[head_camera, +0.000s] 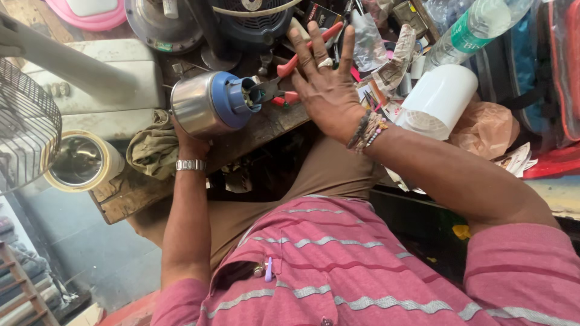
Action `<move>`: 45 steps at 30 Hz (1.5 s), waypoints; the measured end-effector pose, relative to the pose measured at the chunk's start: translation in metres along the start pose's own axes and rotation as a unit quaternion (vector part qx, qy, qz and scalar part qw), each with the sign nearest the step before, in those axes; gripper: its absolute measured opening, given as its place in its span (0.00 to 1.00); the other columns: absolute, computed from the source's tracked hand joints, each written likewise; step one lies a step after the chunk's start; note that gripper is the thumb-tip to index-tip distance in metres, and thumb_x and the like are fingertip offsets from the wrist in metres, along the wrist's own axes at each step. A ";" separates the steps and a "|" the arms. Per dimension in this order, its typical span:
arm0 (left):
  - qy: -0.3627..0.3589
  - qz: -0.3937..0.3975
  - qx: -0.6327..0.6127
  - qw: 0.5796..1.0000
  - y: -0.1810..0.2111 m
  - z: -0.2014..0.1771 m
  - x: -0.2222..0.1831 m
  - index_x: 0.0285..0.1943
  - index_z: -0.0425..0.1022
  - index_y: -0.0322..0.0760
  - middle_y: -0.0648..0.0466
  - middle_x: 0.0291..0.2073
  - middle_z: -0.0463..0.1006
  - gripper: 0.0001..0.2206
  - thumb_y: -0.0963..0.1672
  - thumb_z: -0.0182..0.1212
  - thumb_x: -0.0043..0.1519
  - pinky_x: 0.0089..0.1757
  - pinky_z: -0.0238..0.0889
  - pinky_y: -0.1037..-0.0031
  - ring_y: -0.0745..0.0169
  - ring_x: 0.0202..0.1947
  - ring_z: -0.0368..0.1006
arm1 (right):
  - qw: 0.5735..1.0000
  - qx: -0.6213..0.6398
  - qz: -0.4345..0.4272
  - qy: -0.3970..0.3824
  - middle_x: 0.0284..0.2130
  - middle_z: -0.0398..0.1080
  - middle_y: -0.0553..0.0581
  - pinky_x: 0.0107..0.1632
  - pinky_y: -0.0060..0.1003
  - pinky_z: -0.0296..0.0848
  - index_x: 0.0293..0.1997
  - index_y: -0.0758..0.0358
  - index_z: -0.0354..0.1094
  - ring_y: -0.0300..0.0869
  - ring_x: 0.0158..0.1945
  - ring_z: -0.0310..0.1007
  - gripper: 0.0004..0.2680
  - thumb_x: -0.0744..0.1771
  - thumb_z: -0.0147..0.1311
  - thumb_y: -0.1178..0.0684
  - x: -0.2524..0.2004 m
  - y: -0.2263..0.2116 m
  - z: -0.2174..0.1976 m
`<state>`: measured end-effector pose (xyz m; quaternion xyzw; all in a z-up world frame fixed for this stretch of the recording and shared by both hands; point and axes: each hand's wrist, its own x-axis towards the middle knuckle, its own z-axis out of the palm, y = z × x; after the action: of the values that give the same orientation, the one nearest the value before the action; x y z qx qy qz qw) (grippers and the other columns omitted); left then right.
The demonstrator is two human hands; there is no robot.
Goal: The person disassembles a small appliance, removes internal components, and cleans them with a cloth. They use pliers and a screwdriver to manipulate parts and wipe the components before placing them back into the appliance housing.
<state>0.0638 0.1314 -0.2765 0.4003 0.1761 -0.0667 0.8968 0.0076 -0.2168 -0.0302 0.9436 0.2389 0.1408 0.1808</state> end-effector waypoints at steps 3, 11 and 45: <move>0.012 -0.023 -0.039 0.999 -0.001 -0.003 0.002 0.59 0.72 0.35 0.51 0.52 0.78 0.24 0.54 0.40 0.68 0.51 0.74 0.65 0.57 0.52 0.76 | 0.999 0.021 0.008 -0.025 0.79 0.35 0.72 0.63 0.84 0.20 0.70 0.50 0.65 0.67 0.80 0.27 0.17 0.71 0.48 0.47 0.003 -0.003 0.005; -0.021 0.017 -0.011 1.000 -0.009 -0.017 0.005 0.61 0.71 0.35 0.51 0.53 0.77 0.22 0.53 0.42 0.71 0.51 0.73 0.64 0.56 0.53 0.75 | 0.994 0.103 0.018 -0.025 0.77 0.35 0.76 0.59 0.90 0.23 0.71 0.55 0.64 0.68 0.79 0.25 0.19 0.71 0.46 0.46 0.006 -0.012 0.012; -0.056 0.249 0.307 0.917 -0.048 -0.054 0.001 0.68 0.64 0.31 0.48 0.60 0.73 0.20 0.44 0.59 0.70 0.56 0.71 0.65 0.58 0.58 0.72 | 0.974 0.190 -0.107 -0.058 0.54 0.65 0.64 0.62 0.75 0.43 0.39 0.56 0.75 0.55 0.63 0.62 0.08 0.60 0.60 0.52 0.025 -0.006 -0.005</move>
<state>0.0383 0.1391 -0.3437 0.6822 -0.0090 0.0860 0.7260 0.0249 -0.1980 -0.0236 0.9361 0.3502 0.0178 0.0262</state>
